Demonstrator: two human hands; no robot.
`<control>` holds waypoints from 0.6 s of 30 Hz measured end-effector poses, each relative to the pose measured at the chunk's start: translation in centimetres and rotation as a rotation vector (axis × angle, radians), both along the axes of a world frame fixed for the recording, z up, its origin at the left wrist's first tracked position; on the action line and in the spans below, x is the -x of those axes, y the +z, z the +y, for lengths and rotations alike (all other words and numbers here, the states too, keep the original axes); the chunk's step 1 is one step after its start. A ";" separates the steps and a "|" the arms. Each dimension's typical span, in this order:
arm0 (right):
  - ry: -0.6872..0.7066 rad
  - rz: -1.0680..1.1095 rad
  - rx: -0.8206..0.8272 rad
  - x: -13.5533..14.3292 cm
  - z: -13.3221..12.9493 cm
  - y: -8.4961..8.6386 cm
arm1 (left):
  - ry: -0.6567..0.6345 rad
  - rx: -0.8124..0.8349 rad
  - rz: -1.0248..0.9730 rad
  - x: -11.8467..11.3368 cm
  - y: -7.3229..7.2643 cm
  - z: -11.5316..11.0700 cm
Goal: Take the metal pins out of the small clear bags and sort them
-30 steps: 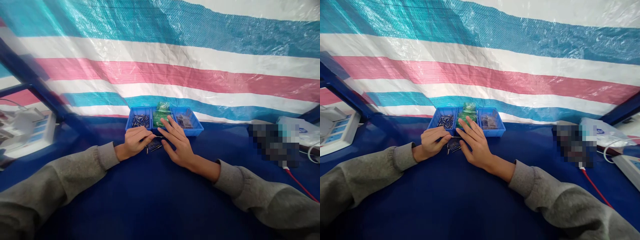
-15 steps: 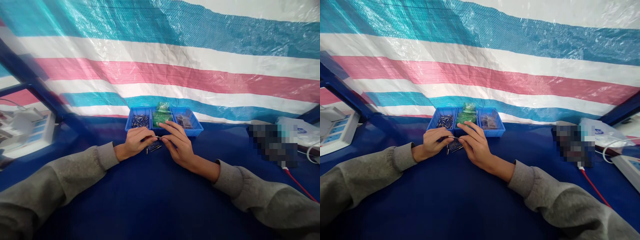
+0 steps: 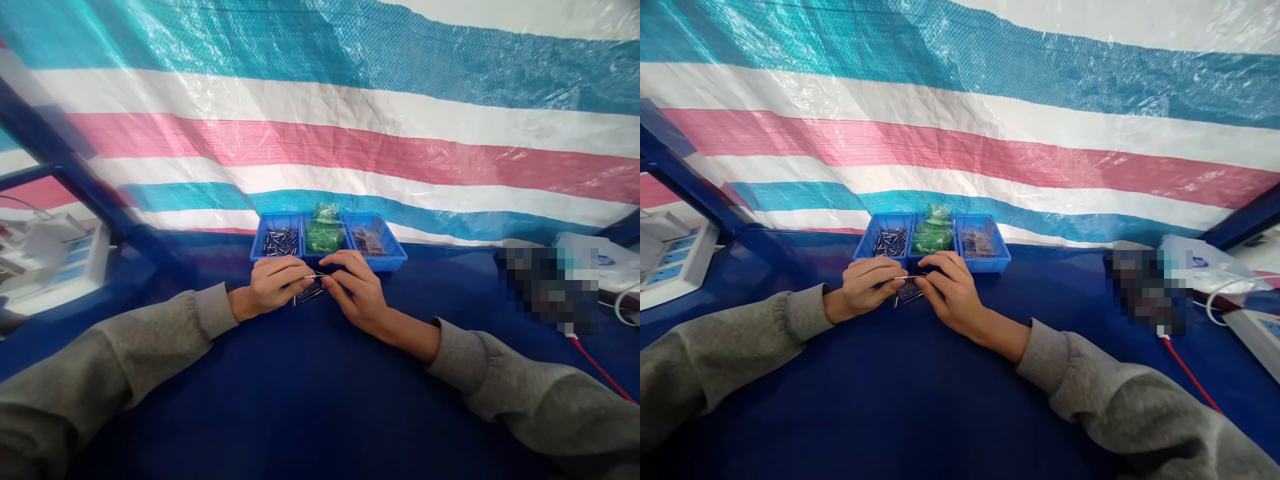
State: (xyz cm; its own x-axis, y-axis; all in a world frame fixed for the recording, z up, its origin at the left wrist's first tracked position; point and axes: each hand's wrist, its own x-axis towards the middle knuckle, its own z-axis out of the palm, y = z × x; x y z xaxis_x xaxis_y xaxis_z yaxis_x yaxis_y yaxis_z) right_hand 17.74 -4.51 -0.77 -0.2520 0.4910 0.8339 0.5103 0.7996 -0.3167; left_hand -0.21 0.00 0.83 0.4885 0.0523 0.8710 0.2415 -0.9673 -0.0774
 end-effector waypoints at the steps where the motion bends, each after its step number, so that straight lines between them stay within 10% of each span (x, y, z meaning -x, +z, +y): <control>1: -0.006 0.006 0.003 0.0 0.0 0.0 | -0.002 0.004 -0.001 0.0 0.0 0.0; 18: -0.035 -0.015 0.024 0.1 0.1 0.0 | 0.083 -0.037 0.003 0.3 -0.2 0.0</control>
